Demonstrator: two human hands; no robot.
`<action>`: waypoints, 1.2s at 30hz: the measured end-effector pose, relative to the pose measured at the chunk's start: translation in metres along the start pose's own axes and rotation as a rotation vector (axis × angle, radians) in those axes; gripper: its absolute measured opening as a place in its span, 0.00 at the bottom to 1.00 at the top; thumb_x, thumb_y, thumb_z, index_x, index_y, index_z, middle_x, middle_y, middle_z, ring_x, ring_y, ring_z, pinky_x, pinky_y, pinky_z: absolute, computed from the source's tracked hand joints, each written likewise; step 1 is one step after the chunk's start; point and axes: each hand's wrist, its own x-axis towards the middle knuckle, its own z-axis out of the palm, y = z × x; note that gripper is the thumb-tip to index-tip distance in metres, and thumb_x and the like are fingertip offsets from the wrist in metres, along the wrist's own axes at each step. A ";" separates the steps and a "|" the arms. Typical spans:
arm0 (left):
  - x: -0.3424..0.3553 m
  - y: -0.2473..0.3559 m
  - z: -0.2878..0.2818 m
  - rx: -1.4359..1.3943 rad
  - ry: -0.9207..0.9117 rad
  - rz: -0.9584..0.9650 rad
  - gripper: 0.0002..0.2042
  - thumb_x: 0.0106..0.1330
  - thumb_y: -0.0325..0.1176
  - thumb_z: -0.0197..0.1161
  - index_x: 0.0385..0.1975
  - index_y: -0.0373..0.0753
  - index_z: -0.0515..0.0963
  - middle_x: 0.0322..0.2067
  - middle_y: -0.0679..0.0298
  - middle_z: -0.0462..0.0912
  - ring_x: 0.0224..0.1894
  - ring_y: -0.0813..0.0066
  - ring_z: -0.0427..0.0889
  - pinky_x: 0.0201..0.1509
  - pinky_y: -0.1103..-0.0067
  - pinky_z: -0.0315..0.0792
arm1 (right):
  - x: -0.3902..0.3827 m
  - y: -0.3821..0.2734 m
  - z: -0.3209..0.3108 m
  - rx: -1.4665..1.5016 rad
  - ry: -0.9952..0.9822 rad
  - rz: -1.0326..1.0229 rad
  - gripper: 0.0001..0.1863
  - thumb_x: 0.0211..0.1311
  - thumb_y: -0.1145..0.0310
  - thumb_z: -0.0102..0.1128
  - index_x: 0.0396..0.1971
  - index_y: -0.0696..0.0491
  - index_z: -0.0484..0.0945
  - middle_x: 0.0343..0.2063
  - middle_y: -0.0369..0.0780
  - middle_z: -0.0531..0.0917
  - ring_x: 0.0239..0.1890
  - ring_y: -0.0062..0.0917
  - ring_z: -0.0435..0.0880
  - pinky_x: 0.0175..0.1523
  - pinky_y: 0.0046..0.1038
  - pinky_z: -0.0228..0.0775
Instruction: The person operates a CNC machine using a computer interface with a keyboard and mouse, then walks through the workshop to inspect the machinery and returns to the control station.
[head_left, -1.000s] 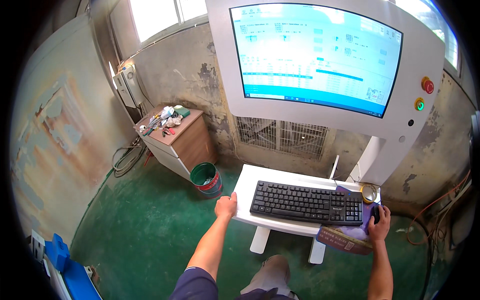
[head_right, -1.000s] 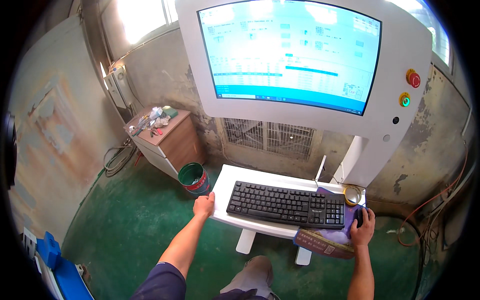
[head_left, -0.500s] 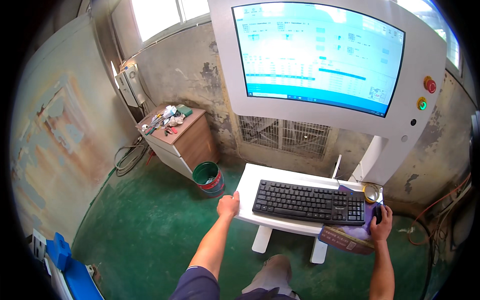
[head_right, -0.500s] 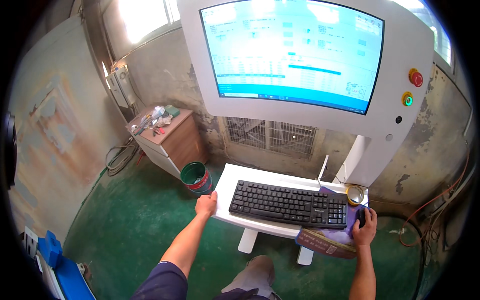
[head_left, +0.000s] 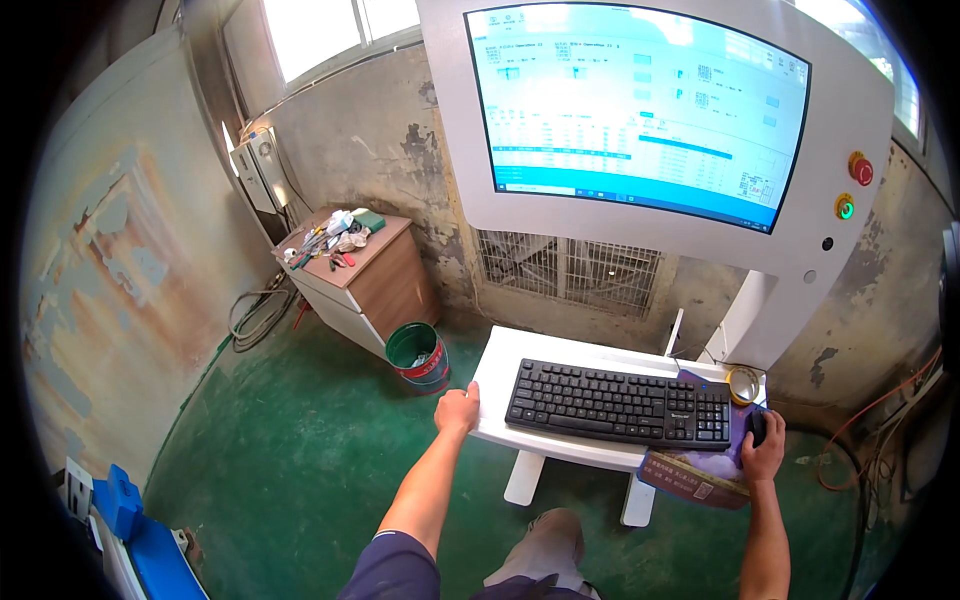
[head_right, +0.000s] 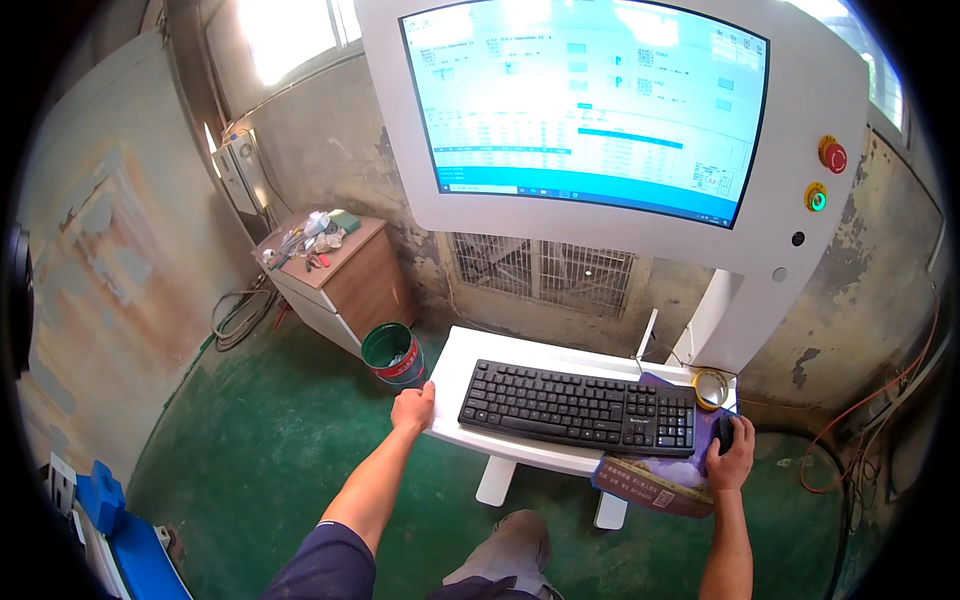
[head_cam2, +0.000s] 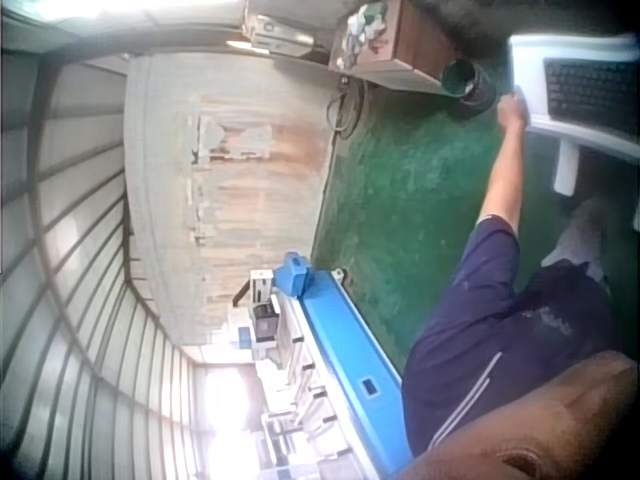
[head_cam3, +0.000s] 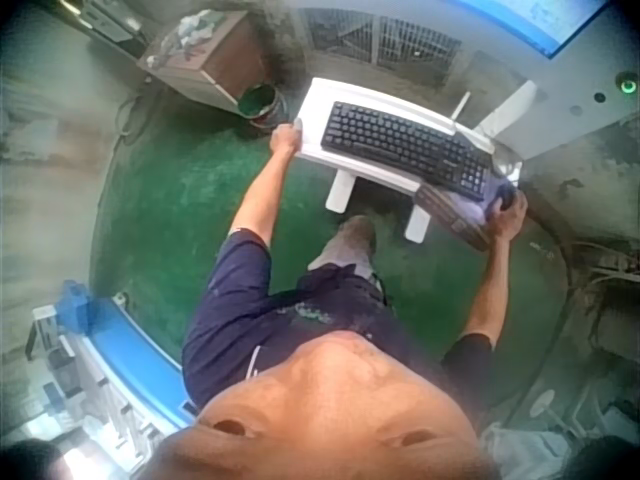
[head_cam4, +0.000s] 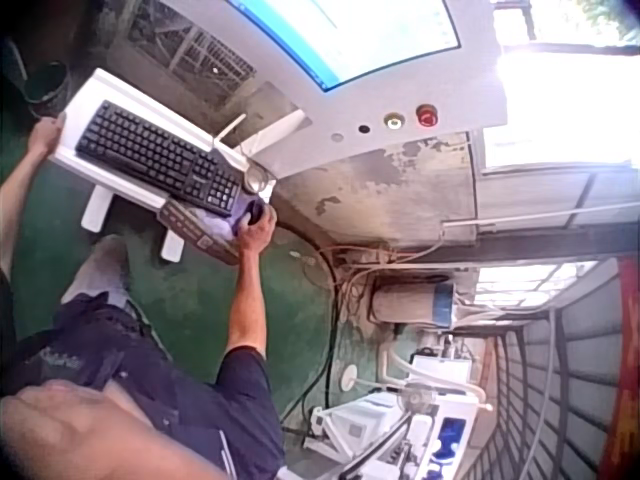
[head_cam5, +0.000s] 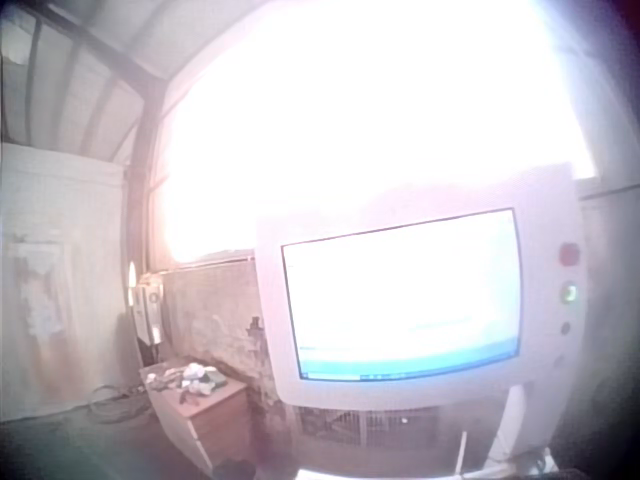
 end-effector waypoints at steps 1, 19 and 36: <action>0.000 0.000 0.000 0.002 -0.004 -0.003 0.27 0.64 0.57 0.47 0.32 0.38 0.84 0.37 0.48 0.83 0.43 0.51 0.82 0.49 0.62 0.73 | 0.000 -0.003 -0.001 -0.004 -0.006 0.004 0.26 0.45 0.75 0.60 0.49 0.54 0.70 0.53 0.46 0.72 0.55 0.44 0.72 0.59 0.37 0.66; 0.000 -0.001 0.000 0.001 -0.005 -0.001 0.27 0.64 0.57 0.47 0.32 0.38 0.84 0.37 0.48 0.83 0.43 0.50 0.82 0.49 0.62 0.73 | 0.001 -0.003 0.000 0.019 0.007 0.001 0.27 0.45 0.76 0.60 0.51 0.54 0.71 0.53 0.47 0.72 0.55 0.44 0.71 0.60 0.37 0.65; -0.001 0.001 -0.001 -0.008 -0.001 0.008 0.27 0.63 0.57 0.48 0.31 0.38 0.84 0.36 0.49 0.83 0.43 0.50 0.82 0.49 0.62 0.73 | 0.001 0.002 0.000 0.039 -0.013 0.041 0.28 0.46 0.75 0.59 0.53 0.55 0.70 0.52 0.46 0.72 0.56 0.44 0.71 0.60 0.36 0.64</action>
